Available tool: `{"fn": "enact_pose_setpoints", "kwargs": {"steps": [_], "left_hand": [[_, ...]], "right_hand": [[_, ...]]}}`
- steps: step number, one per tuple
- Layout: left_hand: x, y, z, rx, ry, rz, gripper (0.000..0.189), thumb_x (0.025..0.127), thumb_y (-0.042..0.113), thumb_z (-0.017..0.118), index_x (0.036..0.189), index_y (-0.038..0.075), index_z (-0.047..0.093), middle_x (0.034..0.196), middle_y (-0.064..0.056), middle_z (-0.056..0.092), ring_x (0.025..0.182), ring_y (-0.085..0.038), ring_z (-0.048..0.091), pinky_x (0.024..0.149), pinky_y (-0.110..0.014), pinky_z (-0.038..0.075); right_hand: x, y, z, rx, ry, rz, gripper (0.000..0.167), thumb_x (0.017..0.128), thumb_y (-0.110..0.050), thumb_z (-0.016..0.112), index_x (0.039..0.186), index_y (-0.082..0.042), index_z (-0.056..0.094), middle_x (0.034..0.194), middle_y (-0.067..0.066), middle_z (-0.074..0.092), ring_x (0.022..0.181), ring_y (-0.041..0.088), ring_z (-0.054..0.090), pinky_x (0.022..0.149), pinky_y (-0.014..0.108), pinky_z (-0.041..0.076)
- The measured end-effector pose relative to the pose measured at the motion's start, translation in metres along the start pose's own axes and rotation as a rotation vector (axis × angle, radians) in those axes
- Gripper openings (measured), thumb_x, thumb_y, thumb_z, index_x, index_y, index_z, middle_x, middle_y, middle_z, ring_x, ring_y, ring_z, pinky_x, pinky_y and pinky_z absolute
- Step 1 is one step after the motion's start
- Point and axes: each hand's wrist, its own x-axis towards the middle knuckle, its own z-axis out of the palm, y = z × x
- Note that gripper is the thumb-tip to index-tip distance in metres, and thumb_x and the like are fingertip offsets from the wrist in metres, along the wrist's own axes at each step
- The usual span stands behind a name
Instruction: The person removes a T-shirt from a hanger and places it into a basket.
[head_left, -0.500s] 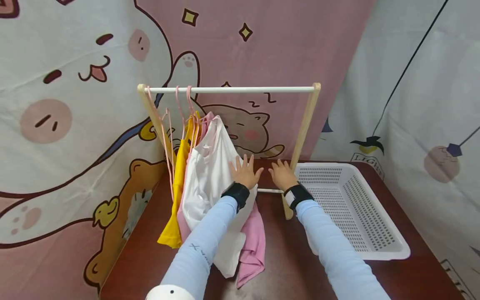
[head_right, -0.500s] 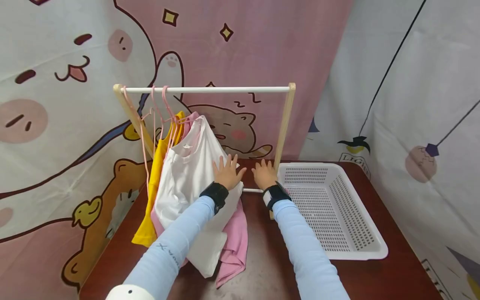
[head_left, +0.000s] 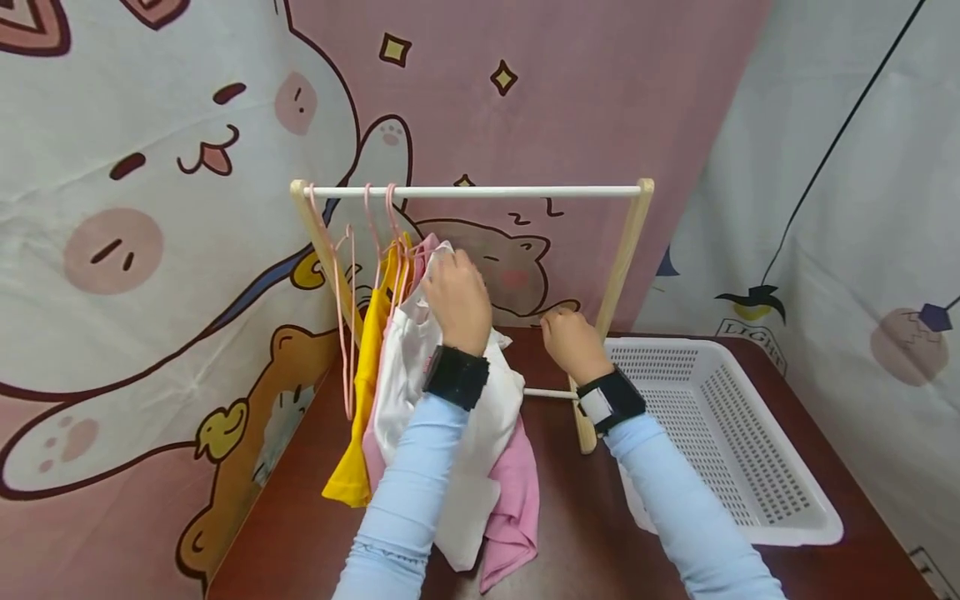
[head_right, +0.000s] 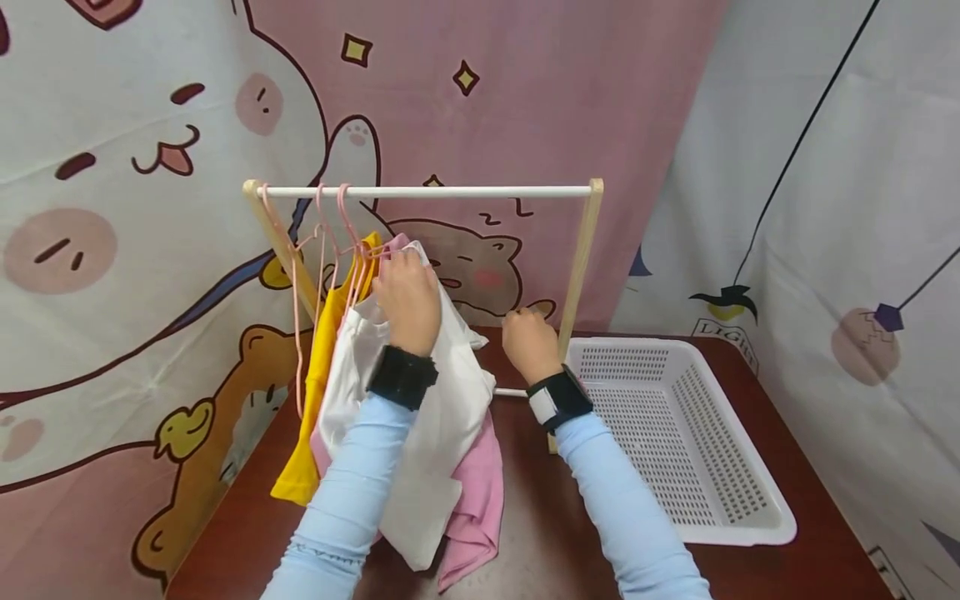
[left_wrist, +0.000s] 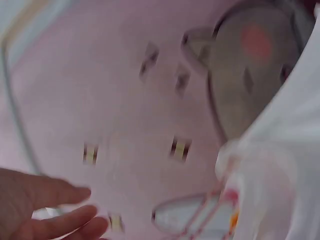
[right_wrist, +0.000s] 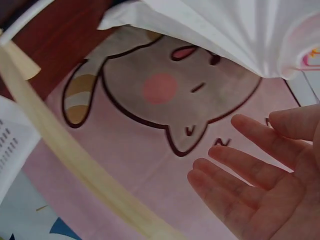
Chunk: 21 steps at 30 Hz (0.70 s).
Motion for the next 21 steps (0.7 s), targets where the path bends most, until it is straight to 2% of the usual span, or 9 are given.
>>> {"fn": "enact_pose_setpoints", "kwargs": {"steps": [1,3,5,7,9,12,17,21], "left_hand": [[0.008,-0.004,-0.008,0.000,0.021,-0.054,0.021,0.094,0.017,0.052,0.106,0.002,0.060,0.105,-0.013,0.060,0.098,-0.028,0.056,0.082,-0.039,0.044],[0.021,-0.013,-0.018,0.002,0.023,-0.161,0.023,0.096,0.012,0.047,0.115,0.000,0.053,0.110,-0.015,0.055,0.102,-0.029,0.051,0.086,-0.039,0.042],[0.029,-0.022,-0.021,-0.009,-0.021,-0.254,0.028,0.097,0.010,0.045,0.123,0.000,0.046,0.114,-0.017,0.052,0.104,-0.030,0.049,0.090,-0.039,0.042],[0.033,-0.029,-0.018,-0.030,-0.053,-0.306,0.030,0.096,0.008,0.047,0.124,0.000,0.042,0.115,-0.018,0.051,0.107,-0.031,0.049,0.094,-0.039,0.041],[0.034,-0.035,-0.012,-0.035,-0.083,-0.334,0.032,0.095,0.009,0.049,0.125,-0.001,0.041,0.117,-0.019,0.053,0.109,-0.031,0.051,0.098,-0.039,0.041],[0.034,-0.039,-0.007,-0.039,-0.098,-0.342,0.031,0.094,0.012,0.052,0.121,-0.001,0.047,0.116,-0.019,0.059,0.108,-0.031,0.056,0.098,-0.039,0.045],[0.043,-0.043,-0.009,0.008,-0.082,-0.378,0.026,0.096,0.020,0.050,0.106,0.000,0.062,0.101,-0.020,0.068,0.090,-0.035,0.066,0.078,-0.047,0.054],[0.049,-0.044,-0.013,0.009,-0.093,-0.369,0.028,0.094,0.025,0.052,0.098,0.002,0.068,0.095,-0.020,0.070,0.084,-0.038,0.068,0.071,-0.050,0.054]], "right_hand": [[-0.001,-0.001,-0.002,0.013,0.012,-0.004,0.024,0.093,-0.013,0.052,0.090,0.004,0.068,0.088,0.019,0.067,0.079,0.036,0.066,0.066,0.047,0.054],[-0.003,-0.005,-0.003,0.034,0.037,-0.018,0.023,0.093,-0.012,0.052,0.089,0.004,0.068,0.086,0.018,0.066,0.077,0.034,0.066,0.062,0.044,0.054],[-0.007,-0.009,0.003,0.038,0.062,-0.032,0.022,0.093,-0.012,0.052,0.088,0.002,0.068,0.084,0.017,0.066,0.076,0.032,0.066,0.060,0.042,0.054],[-0.013,-0.016,0.011,0.043,0.074,-0.041,0.021,0.093,-0.012,0.053,0.086,0.000,0.068,0.082,0.014,0.066,0.073,0.030,0.066,0.056,0.039,0.053],[-0.021,-0.022,0.020,0.043,0.078,-0.052,0.020,0.092,-0.013,0.054,0.084,-0.002,0.068,0.078,0.012,0.066,0.070,0.027,0.065,0.052,0.038,0.051],[-0.032,-0.030,0.030,0.079,0.087,-0.054,0.018,0.091,-0.013,0.056,0.079,-0.004,0.067,0.073,0.009,0.064,0.065,0.023,0.063,0.050,0.035,0.050],[-0.041,-0.038,0.042,0.106,0.102,-0.085,0.020,0.092,-0.014,0.055,0.074,-0.007,0.063,0.068,0.007,0.060,0.062,0.019,0.059,0.049,0.030,0.048],[-0.046,-0.043,0.050,0.096,0.087,-0.116,0.021,0.092,-0.015,0.054,0.074,-0.007,0.062,0.065,0.006,0.059,0.059,0.016,0.057,0.045,0.025,0.044]]}}
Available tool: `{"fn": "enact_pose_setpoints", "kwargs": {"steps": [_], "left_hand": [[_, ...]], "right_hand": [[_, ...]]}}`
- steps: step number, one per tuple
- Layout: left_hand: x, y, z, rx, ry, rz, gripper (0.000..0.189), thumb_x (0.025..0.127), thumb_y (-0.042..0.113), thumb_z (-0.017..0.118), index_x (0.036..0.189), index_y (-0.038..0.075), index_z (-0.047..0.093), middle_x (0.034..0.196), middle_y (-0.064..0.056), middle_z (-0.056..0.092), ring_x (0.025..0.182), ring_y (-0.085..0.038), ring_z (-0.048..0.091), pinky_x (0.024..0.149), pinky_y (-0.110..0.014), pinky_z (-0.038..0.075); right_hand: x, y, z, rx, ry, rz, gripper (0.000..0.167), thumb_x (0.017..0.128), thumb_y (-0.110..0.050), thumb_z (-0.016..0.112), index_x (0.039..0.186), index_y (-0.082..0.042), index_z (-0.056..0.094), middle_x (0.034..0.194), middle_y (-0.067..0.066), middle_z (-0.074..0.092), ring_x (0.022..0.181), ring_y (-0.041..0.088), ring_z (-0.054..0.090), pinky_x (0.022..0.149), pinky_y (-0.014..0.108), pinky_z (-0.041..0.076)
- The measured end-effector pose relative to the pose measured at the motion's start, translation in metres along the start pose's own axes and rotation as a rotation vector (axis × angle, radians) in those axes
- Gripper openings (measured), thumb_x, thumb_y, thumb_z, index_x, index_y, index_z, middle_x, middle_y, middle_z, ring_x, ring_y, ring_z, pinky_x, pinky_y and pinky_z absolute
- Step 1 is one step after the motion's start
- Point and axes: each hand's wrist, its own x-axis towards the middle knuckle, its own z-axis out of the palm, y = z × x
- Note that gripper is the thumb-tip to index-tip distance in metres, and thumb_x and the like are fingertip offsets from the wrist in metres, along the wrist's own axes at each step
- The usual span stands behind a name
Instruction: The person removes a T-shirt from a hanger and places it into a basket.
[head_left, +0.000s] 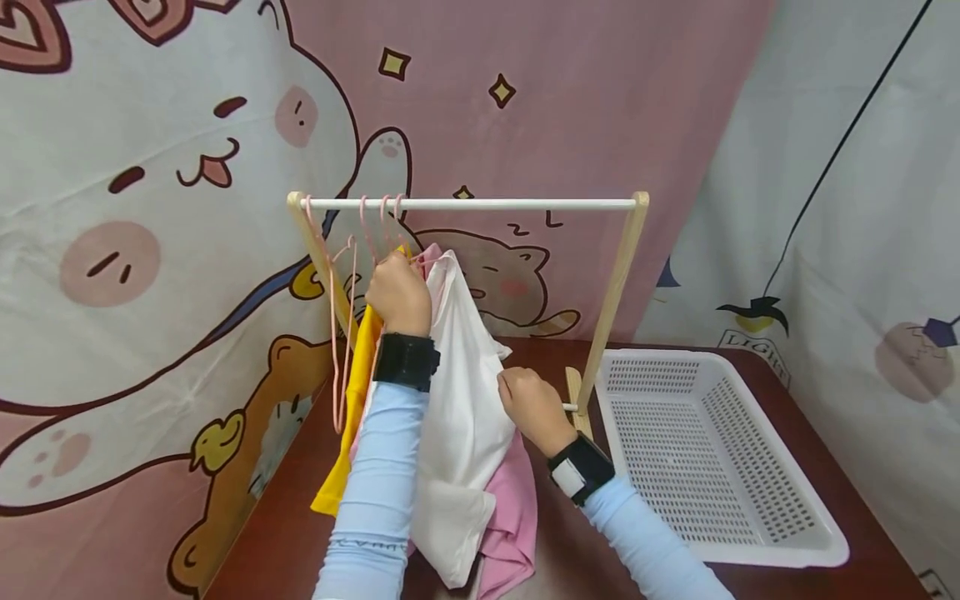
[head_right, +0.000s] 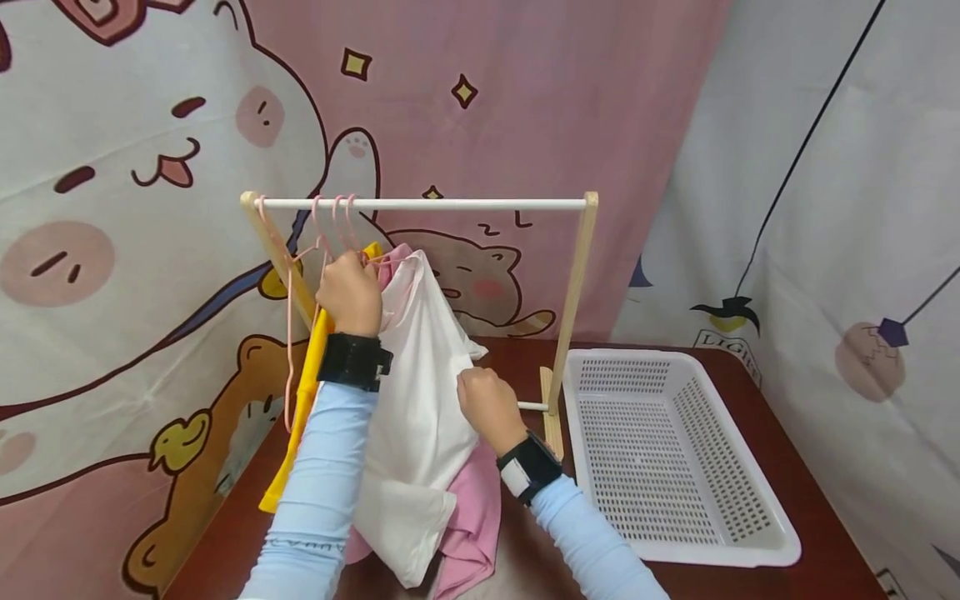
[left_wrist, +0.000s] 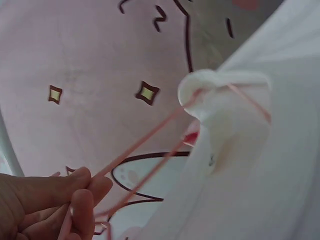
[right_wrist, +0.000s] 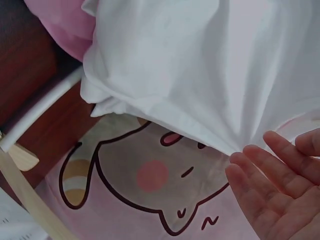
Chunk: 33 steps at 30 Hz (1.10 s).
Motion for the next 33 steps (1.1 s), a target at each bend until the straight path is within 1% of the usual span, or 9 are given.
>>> {"fn": "enact_pose_setpoints", "kwargs": {"steps": [7,11,15,20,23,26,29,31,33], "left_hand": [[-0.008,0.005,-0.023,-0.136,0.033,0.075,0.027,0.092,0.031,0.056,0.100,0.007,0.068,0.095,-0.016,0.071,0.085,-0.038,0.068,0.072,-0.049,0.054],[-0.020,0.011,-0.041,-0.175,0.075,0.118,0.028,0.092,0.032,0.057,0.098,0.007,0.069,0.088,-0.015,0.071,0.080,-0.036,0.067,0.068,-0.047,0.054],[-0.037,0.013,-0.050,-0.218,0.103,0.183,0.025,0.091,0.029,0.058,0.094,0.007,0.069,0.080,-0.014,0.070,0.073,-0.034,0.066,0.060,-0.046,0.053],[-0.062,0.005,-0.045,-0.266,0.063,0.225,0.022,0.087,0.028,0.064,0.091,0.007,0.069,0.081,-0.011,0.071,0.069,-0.030,0.066,0.057,-0.041,0.052],[-0.079,-0.004,-0.037,-0.292,0.066,0.280,0.020,0.086,0.026,0.065,0.088,0.007,0.069,0.078,-0.010,0.071,0.064,-0.028,0.065,0.055,-0.038,0.051],[-0.099,-0.015,-0.028,-0.316,0.120,0.421,0.016,0.087,0.021,0.064,0.087,0.005,0.067,0.074,-0.009,0.068,0.061,-0.027,0.064,0.053,-0.037,0.051],[-0.118,-0.025,-0.021,-0.339,0.172,0.565,0.011,0.087,0.015,0.064,0.086,0.004,0.064,0.072,-0.008,0.065,0.059,-0.024,0.063,0.050,-0.036,0.050],[-0.126,-0.030,-0.019,-0.372,0.168,0.617,0.010,0.085,0.013,0.066,0.085,0.003,0.063,0.070,-0.007,0.063,0.058,-0.022,0.062,0.050,-0.033,0.050],[-0.130,-0.034,-0.020,-0.401,0.150,0.630,0.011,0.083,0.013,0.068,0.084,0.003,0.063,0.068,-0.007,0.062,0.057,-0.020,0.060,0.052,-0.031,0.051]], "right_hand": [[0.003,0.001,0.004,0.032,0.016,0.010,0.022,0.092,-0.012,0.054,0.071,-0.006,0.060,0.064,0.006,0.056,0.058,0.014,0.053,0.047,0.024,0.043],[0.009,0.008,0.003,0.083,0.013,0.018,0.022,0.092,-0.010,0.053,0.073,-0.003,0.061,0.067,0.008,0.058,0.062,0.015,0.056,0.054,0.027,0.048],[0.018,0.017,0.000,0.109,0.040,0.049,0.021,0.093,-0.011,0.052,0.081,0.000,0.066,0.073,0.011,0.064,0.068,0.020,0.063,0.059,0.032,0.052],[0.030,0.030,-0.006,0.109,0.050,0.103,0.023,0.095,-0.013,0.049,0.090,0.001,0.068,0.083,0.013,0.068,0.078,0.026,0.067,0.065,0.038,0.054],[0.037,0.040,-0.008,0.134,0.041,0.146,0.024,0.096,-0.010,0.046,0.102,0.005,0.065,0.092,0.018,0.069,0.086,0.030,0.067,0.071,0.039,0.054],[0.043,0.052,-0.011,0.224,0.044,0.266,0.032,0.099,-0.009,0.039,0.123,0.009,0.051,0.095,0.022,0.068,0.083,0.033,0.068,0.067,0.041,0.054],[0.049,0.067,-0.016,0.355,0.058,0.348,0.043,0.101,-0.012,0.034,0.142,-0.001,0.031,0.102,0.023,0.065,0.087,0.034,0.066,0.071,0.045,0.052],[0.053,0.078,-0.017,0.459,0.040,0.300,0.047,0.101,-0.015,0.035,0.147,-0.010,0.025,0.123,0.022,0.056,0.109,0.035,0.058,0.086,0.048,0.048],[0.056,0.091,-0.017,0.532,0.004,0.180,0.047,0.100,-0.017,0.040,0.146,-0.017,0.030,0.142,0.018,0.041,0.131,0.035,0.039,0.102,0.054,0.034]]}}
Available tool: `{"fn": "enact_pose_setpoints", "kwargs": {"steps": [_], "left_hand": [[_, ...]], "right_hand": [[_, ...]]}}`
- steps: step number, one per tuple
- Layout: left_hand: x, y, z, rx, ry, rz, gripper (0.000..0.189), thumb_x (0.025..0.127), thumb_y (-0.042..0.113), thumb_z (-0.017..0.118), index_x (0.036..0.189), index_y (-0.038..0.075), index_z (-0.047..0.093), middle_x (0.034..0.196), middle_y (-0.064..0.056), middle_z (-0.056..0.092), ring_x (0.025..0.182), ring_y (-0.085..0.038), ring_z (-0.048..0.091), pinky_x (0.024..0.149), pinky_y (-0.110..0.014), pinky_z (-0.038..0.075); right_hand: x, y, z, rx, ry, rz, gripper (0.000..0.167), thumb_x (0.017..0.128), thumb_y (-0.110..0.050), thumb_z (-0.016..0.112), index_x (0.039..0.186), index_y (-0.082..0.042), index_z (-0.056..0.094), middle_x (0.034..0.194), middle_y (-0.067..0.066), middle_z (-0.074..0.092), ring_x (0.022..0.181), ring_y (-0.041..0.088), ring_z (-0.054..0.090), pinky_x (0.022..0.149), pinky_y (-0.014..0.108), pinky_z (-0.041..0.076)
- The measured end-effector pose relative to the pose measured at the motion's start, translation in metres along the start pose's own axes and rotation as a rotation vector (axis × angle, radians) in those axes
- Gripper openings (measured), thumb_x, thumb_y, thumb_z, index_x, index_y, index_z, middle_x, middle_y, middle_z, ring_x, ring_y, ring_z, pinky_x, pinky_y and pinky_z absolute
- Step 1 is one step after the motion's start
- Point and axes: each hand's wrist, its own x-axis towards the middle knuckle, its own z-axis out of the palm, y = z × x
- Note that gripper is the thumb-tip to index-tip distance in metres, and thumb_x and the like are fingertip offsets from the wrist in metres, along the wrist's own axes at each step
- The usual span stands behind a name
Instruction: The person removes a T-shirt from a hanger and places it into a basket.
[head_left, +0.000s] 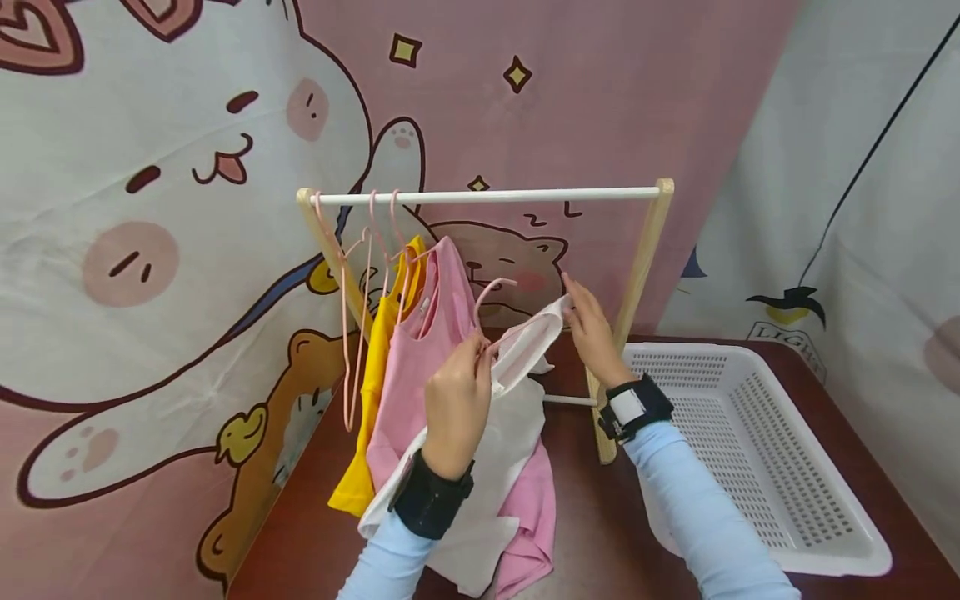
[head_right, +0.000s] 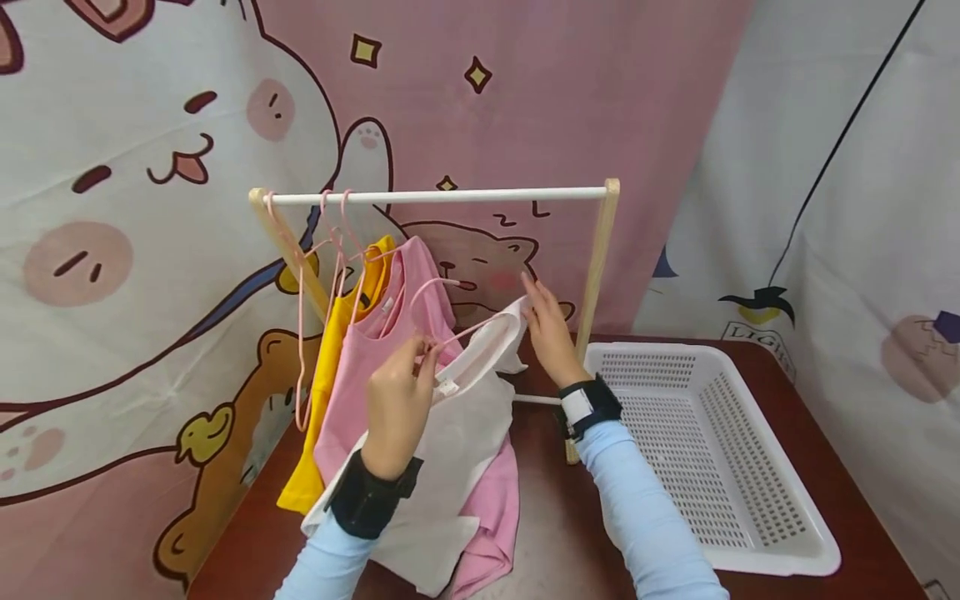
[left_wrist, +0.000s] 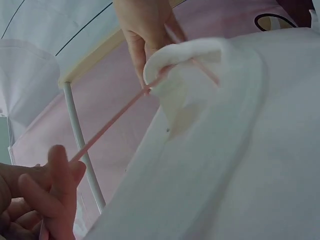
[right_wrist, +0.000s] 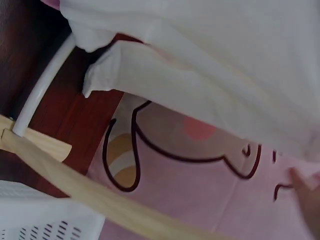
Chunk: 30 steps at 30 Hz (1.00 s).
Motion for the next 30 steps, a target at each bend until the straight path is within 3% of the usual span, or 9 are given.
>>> {"fn": "enact_pose_setpoints", "kwargs": {"steps": [2,4,8,13,16,19,23,27,30], "left_hand": [[-0.001,-0.001,-0.003,-0.032,-0.021,-0.013,0.013,0.083,0.015,0.069,0.084,0.003,0.063,0.068,-0.007,0.062,0.057,-0.019,0.060,0.056,-0.028,0.052],[-0.001,-0.003,-0.006,-0.058,-0.043,-0.032,0.014,0.082,0.015,0.069,0.085,0.002,0.064,0.068,-0.008,0.063,0.057,-0.018,0.060,0.058,-0.026,0.053],[-0.001,-0.007,-0.013,-0.087,-0.077,-0.059,0.016,0.080,0.016,0.071,0.085,0.002,0.065,0.069,-0.008,0.065,0.056,-0.018,0.060,0.058,-0.025,0.054],[-0.001,-0.010,-0.020,-0.092,-0.060,-0.047,0.015,0.078,0.014,0.072,0.082,0.002,0.064,0.068,-0.007,0.065,0.055,-0.017,0.060,0.057,-0.026,0.053],[-0.002,-0.011,-0.024,-0.113,-0.038,-0.043,0.015,0.077,0.013,0.073,0.082,0.002,0.064,0.068,-0.007,0.065,0.056,-0.016,0.061,0.057,-0.026,0.053],[-0.003,-0.010,-0.029,-0.145,-0.021,-0.041,0.014,0.077,0.012,0.073,0.083,0.002,0.065,0.068,-0.007,0.065,0.055,-0.015,0.061,0.057,-0.025,0.053],[-0.004,-0.009,-0.033,-0.187,0.012,-0.024,0.014,0.075,0.010,0.074,0.083,0.001,0.066,0.067,-0.008,0.066,0.053,-0.014,0.060,0.057,-0.022,0.053],[-0.003,-0.010,-0.034,-0.225,0.074,-0.011,0.015,0.073,0.007,0.075,0.083,0.000,0.067,0.068,-0.008,0.067,0.049,-0.014,0.059,0.054,-0.018,0.050],[0.000,-0.011,-0.034,-0.218,0.101,-0.014,0.014,0.075,0.009,0.075,0.082,0.000,0.067,0.066,-0.008,0.066,0.045,-0.013,0.055,0.050,-0.016,0.046]], "right_hand": [[0.004,0.008,-0.006,0.080,-0.095,-0.102,0.043,0.098,-0.017,0.045,0.141,-0.018,0.041,0.153,0.012,0.025,0.142,0.033,0.016,0.109,0.060,0.018],[0.006,0.012,-0.011,0.135,-0.153,-0.160,0.036,0.096,-0.018,0.049,0.132,-0.017,0.053,0.152,0.008,0.030,0.145,0.029,0.010,0.111,0.060,0.014],[0.009,0.010,-0.016,0.258,-0.174,-0.156,0.026,0.092,-0.017,0.056,0.115,-0.008,0.066,0.133,0.003,0.055,0.141,0.021,0.026,0.110,0.041,0.032],[0.009,-0.006,-0.020,0.469,-0.098,0.004,0.024,0.092,-0.015,0.057,0.108,-0.001,0.068,0.106,-0.014,0.066,0.106,0.003,0.057,0.079,0.017,0.050],[0.008,-0.015,-0.022,0.642,-0.014,0.134,0.021,0.093,-0.017,0.055,0.106,-0.007,0.069,0.097,-0.016,0.067,0.088,0.000,0.060,0.072,0.017,0.049],[0.010,-0.017,-0.020,0.858,0.073,0.262,0.017,0.093,-0.018,0.054,0.099,-0.016,0.070,0.094,-0.011,0.068,0.084,0.001,0.060,0.070,0.016,0.048],[0.017,-0.017,-0.015,1.035,0.180,0.433,0.017,0.092,-0.013,0.053,0.097,-0.016,0.069,0.091,-0.009,0.067,0.085,0.003,0.059,0.072,0.014,0.047],[0.019,-0.019,-0.006,1.014,0.241,0.566,0.032,0.095,-0.008,0.048,0.125,-0.002,0.056,0.114,0.001,0.060,0.111,0.007,0.052,0.092,0.014,0.043],[0.016,-0.017,0.005,0.936,0.231,0.609,0.041,0.097,-0.008,0.044,0.135,0.007,0.041,0.132,0.011,0.048,0.125,0.010,0.043,0.102,0.016,0.036]]}}
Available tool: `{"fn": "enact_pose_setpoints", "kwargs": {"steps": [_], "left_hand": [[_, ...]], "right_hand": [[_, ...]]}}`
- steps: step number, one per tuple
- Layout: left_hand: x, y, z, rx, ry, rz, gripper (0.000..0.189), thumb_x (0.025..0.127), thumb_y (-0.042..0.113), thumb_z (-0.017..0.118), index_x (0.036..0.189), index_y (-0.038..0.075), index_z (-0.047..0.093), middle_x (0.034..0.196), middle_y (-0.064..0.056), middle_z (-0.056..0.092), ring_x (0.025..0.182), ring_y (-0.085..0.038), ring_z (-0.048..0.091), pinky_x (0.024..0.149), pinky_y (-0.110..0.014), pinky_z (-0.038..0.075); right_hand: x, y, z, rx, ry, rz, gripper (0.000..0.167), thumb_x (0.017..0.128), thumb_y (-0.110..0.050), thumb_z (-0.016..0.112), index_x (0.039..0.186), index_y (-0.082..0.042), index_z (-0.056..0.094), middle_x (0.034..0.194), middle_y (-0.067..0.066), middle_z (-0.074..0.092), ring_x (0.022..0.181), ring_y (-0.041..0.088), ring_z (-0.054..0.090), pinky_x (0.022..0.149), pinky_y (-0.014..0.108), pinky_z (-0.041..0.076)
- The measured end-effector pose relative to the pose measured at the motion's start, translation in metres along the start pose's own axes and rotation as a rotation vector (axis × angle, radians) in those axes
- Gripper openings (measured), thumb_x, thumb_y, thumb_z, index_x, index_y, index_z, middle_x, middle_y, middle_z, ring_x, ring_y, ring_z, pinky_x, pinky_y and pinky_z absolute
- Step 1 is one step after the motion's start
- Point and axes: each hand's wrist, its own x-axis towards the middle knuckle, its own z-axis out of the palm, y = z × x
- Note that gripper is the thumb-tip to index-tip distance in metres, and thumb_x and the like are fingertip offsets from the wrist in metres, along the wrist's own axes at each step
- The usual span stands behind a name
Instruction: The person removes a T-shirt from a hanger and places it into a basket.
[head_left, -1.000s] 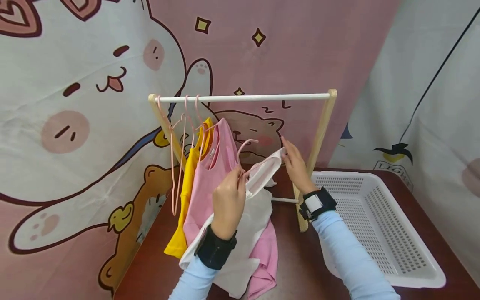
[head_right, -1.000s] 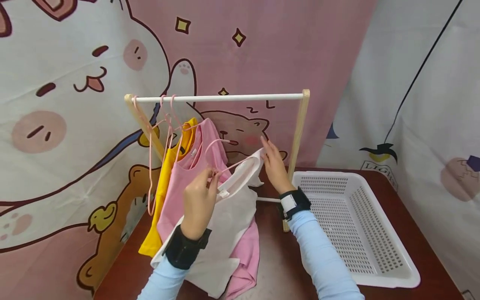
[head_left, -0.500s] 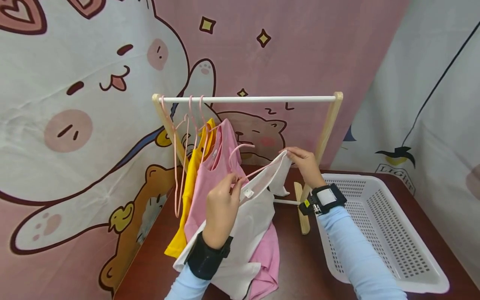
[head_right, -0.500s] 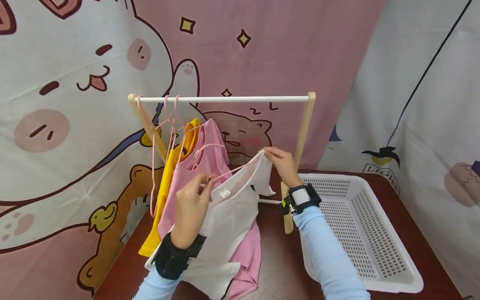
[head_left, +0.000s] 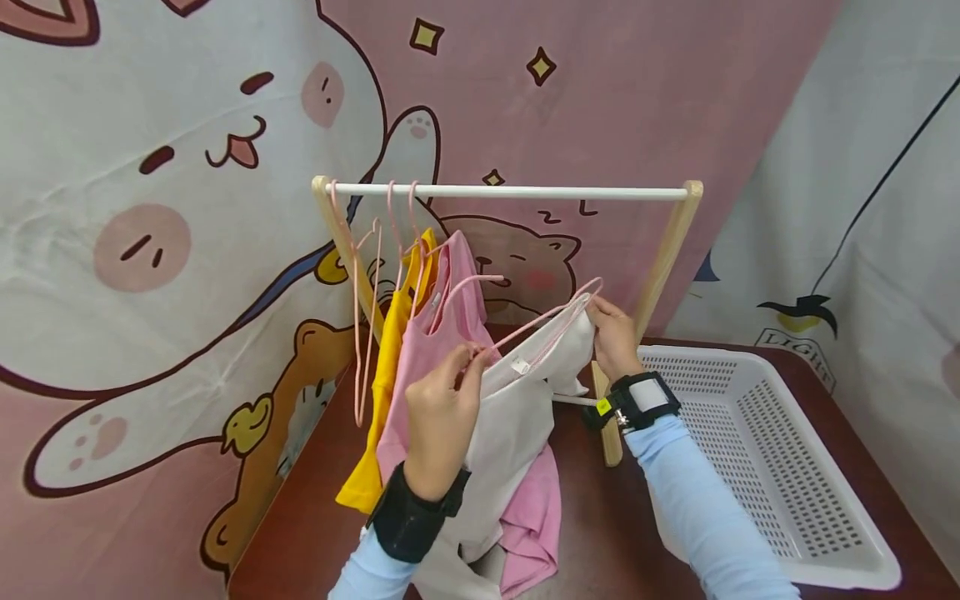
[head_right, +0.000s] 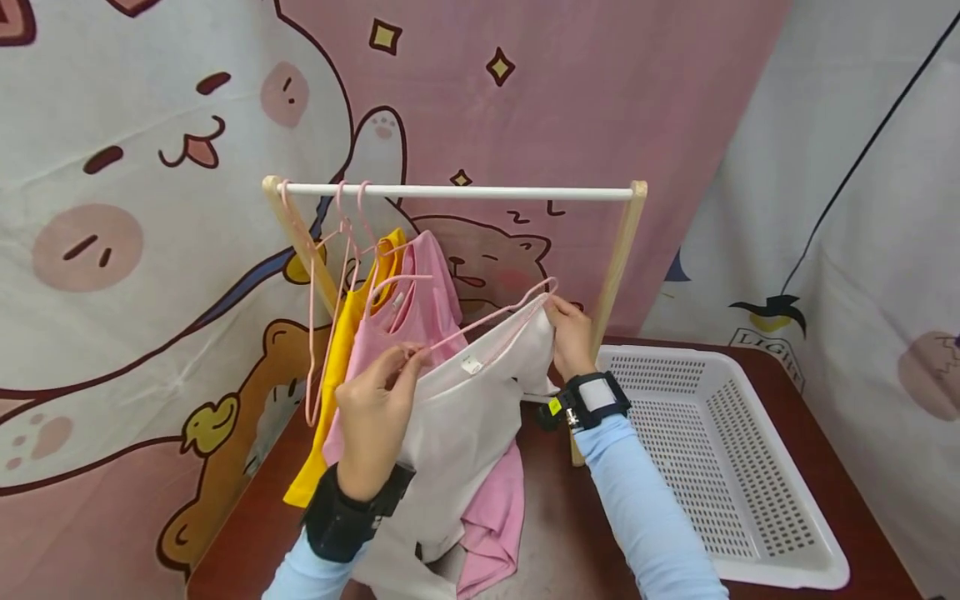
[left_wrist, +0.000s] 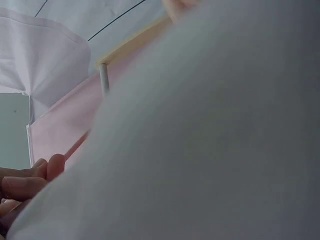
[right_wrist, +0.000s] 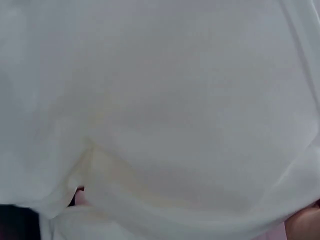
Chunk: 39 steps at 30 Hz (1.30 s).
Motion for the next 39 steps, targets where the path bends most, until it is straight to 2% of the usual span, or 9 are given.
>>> {"fn": "enact_pose_setpoints", "kwargs": {"steps": [9,12,15,18,21,25,29,34,39], "left_hand": [[0.011,-0.002,0.012,0.050,0.024,0.015,0.013,0.077,0.009,0.073,0.082,-0.001,0.066,0.059,-0.009,0.061,0.039,-0.015,0.047,0.042,-0.017,0.039],[0.011,-0.004,0.015,0.064,0.010,0.011,0.013,0.079,0.009,0.072,0.083,-0.001,0.066,0.062,-0.009,0.063,0.042,-0.016,0.051,0.043,-0.019,0.042],[0.011,-0.005,0.018,0.079,-0.011,-0.001,0.014,0.080,0.011,0.071,0.083,-0.001,0.066,0.063,-0.010,0.064,0.044,-0.018,0.054,0.045,-0.020,0.045],[0.010,-0.005,0.020,0.086,-0.031,-0.011,0.014,0.081,0.013,0.070,0.083,-0.001,0.066,0.063,-0.010,0.064,0.044,-0.019,0.056,0.046,-0.021,0.047],[0.010,-0.006,0.023,0.090,-0.038,-0.013,0.014,0.081,0.013,0.070,0.082,-0.001,0.066,0.063,-0.010,0.064,0.045,-0.019,0.057,0.047,-0.021,0.047],[0.010,-0.007,0.027,0.107,-0.027,0.008,0.012,0.080,0.011,0.071,0.080,0.000,0.065,0.062,-0.009,0.064,0.047,-0.020,0.059,0.048,-0.024,0.049],[0.010,-0.006,0.032,0.128,-0.014,0.023,0.011,0.080,0.011,0.072,0.079,0.001,0.066,0.062,-0.008,0.065,0.048,-0.020,0.060,0.047,-0.025,0.049],[0.008,-0.004,0.040,0.117,-0.031,0.009,0.012,0.079,0.011,0.072,0.082,0.001,0.067,0.066,-0.008,0.067,0.051,-0.020,0.062,0.049,-0.027,0.049],[0.009,0.007,0.039,0.111,-0.205,-0.089,0.045,0.075,0.023,0.075,0.109,-0.004,0.063,0.096,-0.015,0.071,0.082,-0.024,0.069,0.074,-0.031,0.055]], "right_hand": [[-0.012,0.046,-0.005,-0.355,0.021,0.010,0.036,0.097,-0.021,0.048,0.128,-0.003,0.054,0.128,0.012,0.054,0.089,0.001,0.052,0.075,0.013,0.044],[-0.018,0.059,-0.004,-0.437,0.002,-0.004,0.033,0.097,-0.023,0.047,0.124,-0.006,0.057,0.121,0.013,0.056,0.088,0.008,0.053,0.074,0.018,0.044],[-0.022,0.064,-0.004,-0.492,-0.023,-0.051,0.036,0.097,-0.021,0.048,0.132,-0.013,0.050,0.120,0.014,0.055,0.097,0.016,0.053,0.080,0.025,0.044],[-0.022,0.057,-0.001,-0.551,-0.030,-0.209,0.051,0.096,-0.016,0.051,0.143,-0.023,0.034,0.132,0.012,0.047,0.114,0.022,0.049,0.093,0.035,0.042],[-0.020,0.043,0.008,-0.695,-0.029,-0.497,0.063,0.094,-0.010,0.053,0.147,-0.027,0.025,0.145,0.011,0.033,0.130,0.027,0.037,0.104,0.048,0.034],[-0.020,0.026,0.024,-0.983,-0.029,-0.900,0.060,0.090,-0.011,0.059,0.143,-0.023,0.035,0.149,0.012,0.032,0.136,0.032,0.030,0.108,0.056,0.026],[-0.021,0.018,0.033,-1.199,-0.009,-1.176,0.039,0.088,-0.013,0.063,0.125,-0.008,0.053,0.130,0.016,0.054,0.129,0.034,0.044,0.108,0.050,0.031],[-0.015,0.011,0.033,-1.328,-0.006,-1.290,0.016,0.085,-0.001,0.063,0.100,-0.001,0.058,0.100,0.015,0.067,0.117,0.033,0.056,0.104,0.042,0.039],[-0.009,0.007,0.029,-1.352,-0.027,-1.234,0.023,0.079,0.014,0.061,0.096,0.000,0.056,0.099,0.016,0.065,0.118,0.035,0.055,0.097,0.040,0.044]]}}
